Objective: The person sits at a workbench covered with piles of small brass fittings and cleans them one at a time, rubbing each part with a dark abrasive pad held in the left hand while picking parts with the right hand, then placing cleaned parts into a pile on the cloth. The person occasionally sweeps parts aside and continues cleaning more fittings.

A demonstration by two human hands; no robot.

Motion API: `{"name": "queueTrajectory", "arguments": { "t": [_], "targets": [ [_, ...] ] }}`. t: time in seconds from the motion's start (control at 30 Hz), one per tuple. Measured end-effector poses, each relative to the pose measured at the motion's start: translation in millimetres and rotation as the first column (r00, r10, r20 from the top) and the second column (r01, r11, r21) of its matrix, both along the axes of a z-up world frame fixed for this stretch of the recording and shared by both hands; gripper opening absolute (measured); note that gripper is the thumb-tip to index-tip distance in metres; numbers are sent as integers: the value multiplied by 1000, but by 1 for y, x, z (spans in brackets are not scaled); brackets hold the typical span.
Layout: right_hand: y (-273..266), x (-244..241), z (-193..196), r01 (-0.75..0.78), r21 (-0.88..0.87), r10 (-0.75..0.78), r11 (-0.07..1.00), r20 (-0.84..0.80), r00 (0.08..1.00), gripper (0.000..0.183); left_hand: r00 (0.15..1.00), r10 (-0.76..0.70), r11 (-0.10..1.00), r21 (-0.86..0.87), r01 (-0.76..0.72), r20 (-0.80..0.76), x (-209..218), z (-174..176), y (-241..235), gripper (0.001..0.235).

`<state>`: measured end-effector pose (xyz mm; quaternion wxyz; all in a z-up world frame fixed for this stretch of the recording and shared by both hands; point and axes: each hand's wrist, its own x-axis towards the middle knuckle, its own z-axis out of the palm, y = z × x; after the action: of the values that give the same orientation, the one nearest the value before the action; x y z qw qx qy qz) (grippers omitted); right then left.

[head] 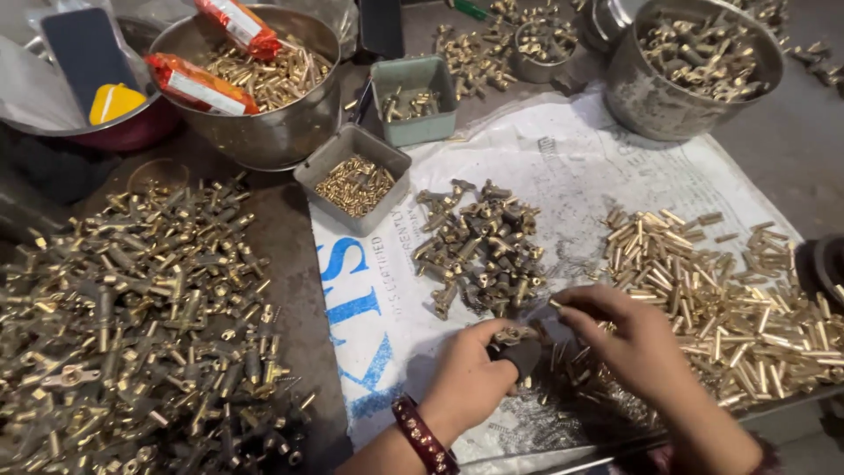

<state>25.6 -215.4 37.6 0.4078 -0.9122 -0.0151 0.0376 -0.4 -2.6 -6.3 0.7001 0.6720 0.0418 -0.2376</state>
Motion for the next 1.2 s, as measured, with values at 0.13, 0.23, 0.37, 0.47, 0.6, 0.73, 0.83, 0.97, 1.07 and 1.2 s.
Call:
{"name": "queueTrajectory", "arguments": {
  "t": [0.13, 0.23, 0.37, 0.47, 0.6, 0.73, 0.83, 0.97, 1.07, 1.2],
  "targets": [
    [2, -21, 8, 19, 266, 26, 964, -164, 986, 18, 997, -67, 990, -123, 64, -23, -4, -11, -5, 48],
    [8, -25, 0, 179, 422, 12, 889, -411, 912, 25, 992, -129, 991, 46, 129, -19, -2, 17, 1, 46],
    [-7, -20, -17, 224, 509, -58, 831, -322, 945, 23, 988, -148, 987, 53, 150, -37, -3, 7, 0, 50],
    [-6, -21, -23, 260, 502, -88, 825, -340, 936, 20, 968, -136, 987, -59, 152, 211, -7, -9, -4, 46],
    [-4, -24, -29, 227, 651, -18, 725, -311, 950, 17, 964, -202, 978, -18, 208, 170, -8, -10, -3, 40],
    [4, -26, -21, 315, 642, -70, 699, -378, 923, 18, 957, -229, 969, -49, 241, 181, -10, -1, 0, 41],
    [5, -28, -17, 300, 690, -7, 659, -394, 919, 17, 956, -252, 956, -113, 270, 148, -11, -6, -2, 40],
    [5, -29, -15, 256, 693, 46, 674, -386, 921, 17, 961, -256, 940, -207, 272, 102, -11, -10, -2, 35],
    [6, -29, -7, -21, 439, 105, 898, -169, 980, 14, 948, -315, 865, -398, 304, 40, -9, -37, -5, 25],
    [16, -37, 8, -273, 119, 258, 954, 130, 957, 24, 947, -299, 848, -489, 205, -121, -7, -39, -1, 20]
  ]
}}
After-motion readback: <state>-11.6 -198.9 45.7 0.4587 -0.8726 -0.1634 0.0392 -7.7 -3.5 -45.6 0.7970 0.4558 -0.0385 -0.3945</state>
